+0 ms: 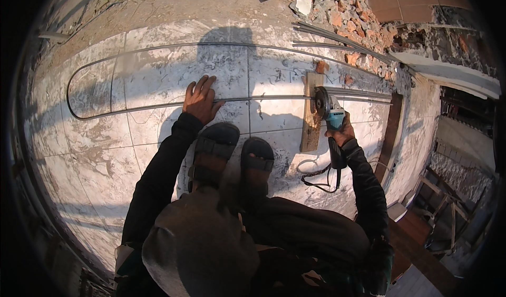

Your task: The person uses an angle grinder to cut through a bundle of metal rods supported by a wooden block on a tiled floor.

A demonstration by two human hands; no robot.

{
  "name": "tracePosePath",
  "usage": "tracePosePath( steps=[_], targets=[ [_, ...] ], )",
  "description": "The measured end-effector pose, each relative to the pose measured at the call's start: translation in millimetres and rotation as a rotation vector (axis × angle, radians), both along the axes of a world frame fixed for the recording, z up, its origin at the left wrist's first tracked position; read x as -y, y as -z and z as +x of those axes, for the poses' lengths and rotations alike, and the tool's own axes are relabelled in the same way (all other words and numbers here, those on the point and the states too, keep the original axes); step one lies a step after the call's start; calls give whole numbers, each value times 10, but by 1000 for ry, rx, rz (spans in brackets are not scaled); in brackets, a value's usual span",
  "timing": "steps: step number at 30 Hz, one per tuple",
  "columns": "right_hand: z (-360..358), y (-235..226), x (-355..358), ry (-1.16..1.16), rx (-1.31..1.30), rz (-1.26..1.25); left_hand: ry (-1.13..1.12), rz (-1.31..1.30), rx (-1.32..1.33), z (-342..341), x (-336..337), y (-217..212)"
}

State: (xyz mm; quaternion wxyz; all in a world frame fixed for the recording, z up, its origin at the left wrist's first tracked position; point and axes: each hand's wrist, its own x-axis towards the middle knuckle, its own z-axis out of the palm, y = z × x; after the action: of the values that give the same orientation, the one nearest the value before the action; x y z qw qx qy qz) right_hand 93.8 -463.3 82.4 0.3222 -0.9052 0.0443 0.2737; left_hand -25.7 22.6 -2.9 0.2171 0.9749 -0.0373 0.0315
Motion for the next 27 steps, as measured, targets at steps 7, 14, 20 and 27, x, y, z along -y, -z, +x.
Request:
tracePosePath(
  steps=[7,14,20,27],
  targets=[
    [-20,1,17,-2,-5,17,3,0,-9,15,4,-32],
    [5,80,102,-31,11,-24,2,9,-5,17,7,-15],
    [3,-6,-23,29,-12,62,-2,2,-8,4,4,-21],
    [2,-64,-61,-26,14,-29,-3,-3,-7,4,0,-25]
  ],
)
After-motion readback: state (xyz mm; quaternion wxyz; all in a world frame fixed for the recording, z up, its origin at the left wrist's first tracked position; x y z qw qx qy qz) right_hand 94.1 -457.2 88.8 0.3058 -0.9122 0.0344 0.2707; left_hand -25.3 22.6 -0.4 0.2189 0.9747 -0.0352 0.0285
